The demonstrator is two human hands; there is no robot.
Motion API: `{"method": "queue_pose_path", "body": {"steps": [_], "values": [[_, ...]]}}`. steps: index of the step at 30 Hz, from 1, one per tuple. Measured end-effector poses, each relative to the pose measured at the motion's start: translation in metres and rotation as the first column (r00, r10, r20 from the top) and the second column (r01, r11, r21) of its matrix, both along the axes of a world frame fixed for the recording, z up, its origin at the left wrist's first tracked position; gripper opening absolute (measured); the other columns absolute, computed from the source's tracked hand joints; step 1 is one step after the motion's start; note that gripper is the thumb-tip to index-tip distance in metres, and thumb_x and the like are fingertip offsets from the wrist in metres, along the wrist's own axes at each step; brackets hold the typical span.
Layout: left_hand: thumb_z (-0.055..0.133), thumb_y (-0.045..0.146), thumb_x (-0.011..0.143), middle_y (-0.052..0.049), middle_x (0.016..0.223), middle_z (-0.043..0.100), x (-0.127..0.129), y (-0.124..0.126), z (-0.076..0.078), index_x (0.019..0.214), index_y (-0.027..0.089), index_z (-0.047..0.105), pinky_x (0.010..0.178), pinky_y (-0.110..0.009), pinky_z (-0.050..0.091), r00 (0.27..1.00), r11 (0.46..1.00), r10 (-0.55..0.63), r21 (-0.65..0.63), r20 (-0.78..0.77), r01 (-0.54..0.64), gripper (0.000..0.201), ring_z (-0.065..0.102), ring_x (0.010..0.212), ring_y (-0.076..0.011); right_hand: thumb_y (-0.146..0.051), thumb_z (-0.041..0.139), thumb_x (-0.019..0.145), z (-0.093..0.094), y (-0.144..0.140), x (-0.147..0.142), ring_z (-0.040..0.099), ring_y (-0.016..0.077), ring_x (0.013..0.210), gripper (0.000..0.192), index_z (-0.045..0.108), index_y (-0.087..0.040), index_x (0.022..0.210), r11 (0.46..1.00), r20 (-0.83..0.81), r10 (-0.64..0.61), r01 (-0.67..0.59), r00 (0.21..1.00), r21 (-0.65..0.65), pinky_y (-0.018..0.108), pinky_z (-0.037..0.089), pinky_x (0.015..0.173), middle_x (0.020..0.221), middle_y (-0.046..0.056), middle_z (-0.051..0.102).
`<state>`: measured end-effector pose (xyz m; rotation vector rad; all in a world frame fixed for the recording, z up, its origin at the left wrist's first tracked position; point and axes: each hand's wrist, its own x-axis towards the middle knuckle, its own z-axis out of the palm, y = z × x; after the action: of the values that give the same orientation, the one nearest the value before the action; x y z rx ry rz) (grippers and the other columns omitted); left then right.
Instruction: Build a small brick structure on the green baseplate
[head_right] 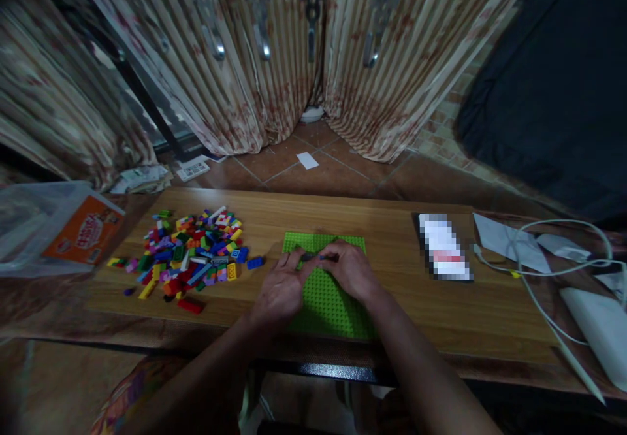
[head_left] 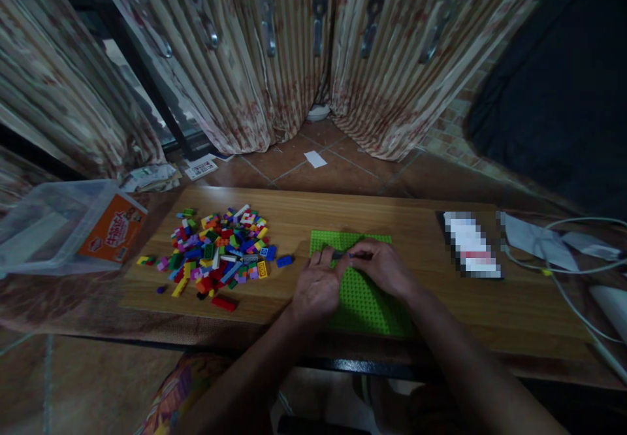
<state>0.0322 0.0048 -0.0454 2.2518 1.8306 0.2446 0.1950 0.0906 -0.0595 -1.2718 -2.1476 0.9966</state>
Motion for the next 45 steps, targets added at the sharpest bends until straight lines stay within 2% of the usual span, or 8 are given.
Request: {"method": "queue_pose_path", "body": {"steps": [7,18,21,26,34,38,42,45], "values": [[0.037,0.013,0.087,-0.019,0.135,0.049,0.012,0.002,0.014,0.132,0.018,0.05,0.09,-0.047,0.047,0.996,0.998,0.011,-0.064,-0.084,-0.017,0.047,0.051,0.116,-0.0336,-0.025,0.066,0.073,-0.002,0.002,-0.001,0.06,0.0166,0.069,0.008,0.072,-0.021,0.077,0.999,0.089,-0.028,0.026,0.996,0.024,0.029,0.046,0.064,0.076,0.001,0.067],[0.051,0.017,0.08,-0.012,0.14,0.045,-0.005,-0.005,0.005,0.138,0.022,0.044,0.1,-0.04,0.044,0.998,0.999,-0.023,0.041,0.053,0.021,0.058,0.05,0.119,-0.0276,-0.038,0.06,0.081,-0.007,-0.003,0.005,0.062,0.0188,0.076,0.022,0.073,-0.025,0.092,0.998,0.078,0.03,-0.034,0.997,0.046,0.033,0.048,0.072,0.086,0.003,0.068],[0.049,0.012,0.079,-0.013,0.133,0.053,-0.024,-0.004,0.019,0.129,0.016,0.051,0.099,-0.037,0.045,0.996,0.994,0.071,0.083,0.057,-0.075,0.05,0.053,0.117,-0.0258,-0.04,0.063,0.079,-0.009,-0.002,0.006,0.062,0.0188,0.073,0.024,0.072,-0.025,0.096,0.999,0.095,0.021,-0.024,0.995,0.032,0.034,0.047,0.07,0.084,0.002,0.067],[0.049,0.014,0.081,-0.011,0.101,0.066,-0.067,-0.006,0.035,0.104,0.015,0.061,0.077,-0.032,0.052,0.918,0.919,0.395,0.009,-0.045,-0.395,0.026,0.066,0.089,-0.0237,-0.039,0.062,0.079,0.003,-0.006,0.013,0.065,0.0206,0.079,0.026,0.071,-0.023,0.097,0.999,0.036,-0.048,0.049,0.998,-0.008,0.035,0.05,0.073,0.089,0.004,0.071],[0.048,0.014,0.083,-0.012,0.095,0.067,-0.068,-0.009,0.036,0.098,0.014,0.062,0.071,-0.031,0.051,0.913,0.921,0.375,-0.05,-0.164,-0.387,0.021,0.068,0.083,-0.0237,-0.038,0.059,0.082,0.031,-0.012,0.035,0.067,0.0219,0.079,0.022,0.072,-0.024,0.092,0.965,0.042,-0.236,0.229,0.971,0.127,0.036,0.051,0.073,0.091,0.005,0.074],[0.049,0.018,0.086,-0.008,0.096,0.066,-0.059,-0.008,0.038,0.096,0.018,0.064,0.075,-0.029,0.05,0.956,0.956,0.292,-0.005,0.025,-0.292,0.018,0.065,0.082,-0.0194,-0.034,0.057,0.084,0.032,-0.014,0.027,0.066,0.0202,0.08,0.021,0.072,-0.022,0.092,0.968,0.005,-0.234,0.233,0.972,0.094,0.035,0.05,0.077,0.09,0.005,0.073],[0.05,0.015,0.087,-0.004,0.101,0.065,-0.044,-0.006,0.031,0.101,0.021,0.064,0.081,-0.026,0.05,0.925,0.992,0.109,0.017,0.365,-0.124,0.021,0.064,0.089,-0.0149,-0.033,0.059,0.083,0.031,-0.025,0.008,0.065,0.0186,0.084,0.022,0.07,-0.022,0.099,0.998,-0.085,-0.07,0.07,0.994,0.0,0.033,0.05,0.078,0.094,0.004,0.071],[0.05,0.013,0.087,-0.005,0.106,0.064,-0.031,-0.003,0.022,0.108,0.021,0.062,0.086,-0.027,0.051,0.877,0.998,0.031,0.039,0.479,-0.056,0.026,0.063,0.095,-0.0151,-0.029,0.063,0.082,0.032,-0.036,-0.005,0.064,0.0178,0.087,0.024,0.068,-0.023,0.104,0.997,-0.148,0.068,-0.073,0.987,-0.027,0.032,0.049,0.079,0.098,0.004,0.069]]}}
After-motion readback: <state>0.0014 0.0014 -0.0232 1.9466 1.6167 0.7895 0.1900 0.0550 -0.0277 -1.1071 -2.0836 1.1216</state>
